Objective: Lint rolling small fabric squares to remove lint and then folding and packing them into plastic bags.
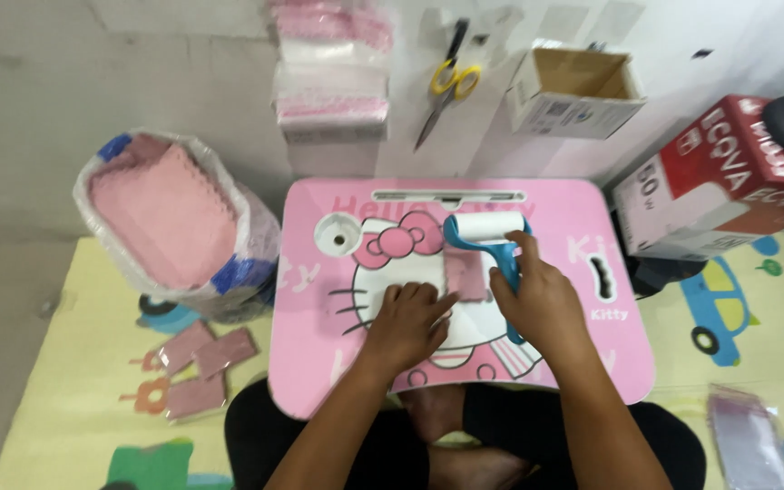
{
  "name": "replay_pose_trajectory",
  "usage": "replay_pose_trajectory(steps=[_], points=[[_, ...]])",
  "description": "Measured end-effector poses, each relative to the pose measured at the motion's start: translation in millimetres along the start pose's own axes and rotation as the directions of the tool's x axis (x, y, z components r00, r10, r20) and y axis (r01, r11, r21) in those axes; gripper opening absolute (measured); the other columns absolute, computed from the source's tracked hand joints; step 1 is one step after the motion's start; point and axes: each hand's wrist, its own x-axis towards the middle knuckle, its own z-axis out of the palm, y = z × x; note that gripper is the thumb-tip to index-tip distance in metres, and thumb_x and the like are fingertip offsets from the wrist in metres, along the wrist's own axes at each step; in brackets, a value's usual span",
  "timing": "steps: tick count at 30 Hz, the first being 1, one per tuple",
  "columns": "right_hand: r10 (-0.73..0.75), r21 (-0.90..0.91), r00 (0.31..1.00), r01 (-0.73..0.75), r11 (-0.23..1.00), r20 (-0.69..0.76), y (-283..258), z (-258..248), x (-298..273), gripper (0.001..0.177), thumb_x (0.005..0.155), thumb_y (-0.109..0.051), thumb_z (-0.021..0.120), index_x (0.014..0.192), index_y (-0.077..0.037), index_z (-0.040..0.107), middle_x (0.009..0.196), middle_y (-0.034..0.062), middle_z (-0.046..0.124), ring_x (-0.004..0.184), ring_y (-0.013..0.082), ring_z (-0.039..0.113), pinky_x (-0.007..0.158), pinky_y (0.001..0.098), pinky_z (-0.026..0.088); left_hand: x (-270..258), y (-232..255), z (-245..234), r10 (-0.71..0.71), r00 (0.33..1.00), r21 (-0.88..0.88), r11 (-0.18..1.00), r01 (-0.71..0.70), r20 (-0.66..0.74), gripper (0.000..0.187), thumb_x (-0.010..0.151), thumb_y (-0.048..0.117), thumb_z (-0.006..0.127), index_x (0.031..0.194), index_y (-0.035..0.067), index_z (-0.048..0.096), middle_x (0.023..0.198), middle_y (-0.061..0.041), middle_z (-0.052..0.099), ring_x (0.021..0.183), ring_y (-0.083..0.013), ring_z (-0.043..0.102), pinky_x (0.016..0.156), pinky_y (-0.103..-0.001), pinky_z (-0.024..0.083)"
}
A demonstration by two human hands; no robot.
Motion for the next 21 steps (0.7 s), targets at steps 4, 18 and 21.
replay_pose_trajectory(steps=[4,18,21], points=[[-0.199,-0.152,0.915,0.153,0.976,-0.352,2.3,-58.8,13.1,0.044,0.088,-0.031,0.068,0.127,-0.016,0.054,0.082,0.0150,0.072,0.076,0.0429,0.071,0.068,0.0555,0.055,2.6,-5.7,10.9,0.063,0.997,0.056,0.997,-0.060,-0.052,0.041,0.100,0.034,0.050,0.138,0.024,0.057,0.109,-0.008,0.057,0.115,-0.0312,0.056,0.097,-0.048,0.038],[0.240,-0.306,0.970,-0.222,0.926,0.023,-47.7,-168.3,134.0,0.038,0.094,-0.031,0.052,0.129,-0.022,0.066,0.114,0.0131,0.068,0.089,0.0325,0.068,0.064,0.0457,0.055,2.7,-10.3,25.8,0.113,0.963,0.021,0.994,-0.111,-0.243,0.038,0.093,0.025,0.060,0.131,0.020,0.062,0.099,-0.004,0.056,0.092,-0.0281,0.051,0.083,-0.044,0.037],[0.195,-0.358,0.980,-0.171,0.918,0.030,-32.8,-158.0,161.2,0.035,0.089,-0.028,0.054,0.120,-0.022,0.070,0.082,0.0084,0.074,0.072,0.0274,0.067,0.058,0.0418,0.051,2.8,-12.5,29.8,0.133,0.947,0.033,0.991,-0.129,-0.292,0.038,0.091,0.023,0.061,0.128,0.019,0.064,0.097,-0.004,0.055,0.089,-0.0276,0.051,0.081,-0.044,0.037]])
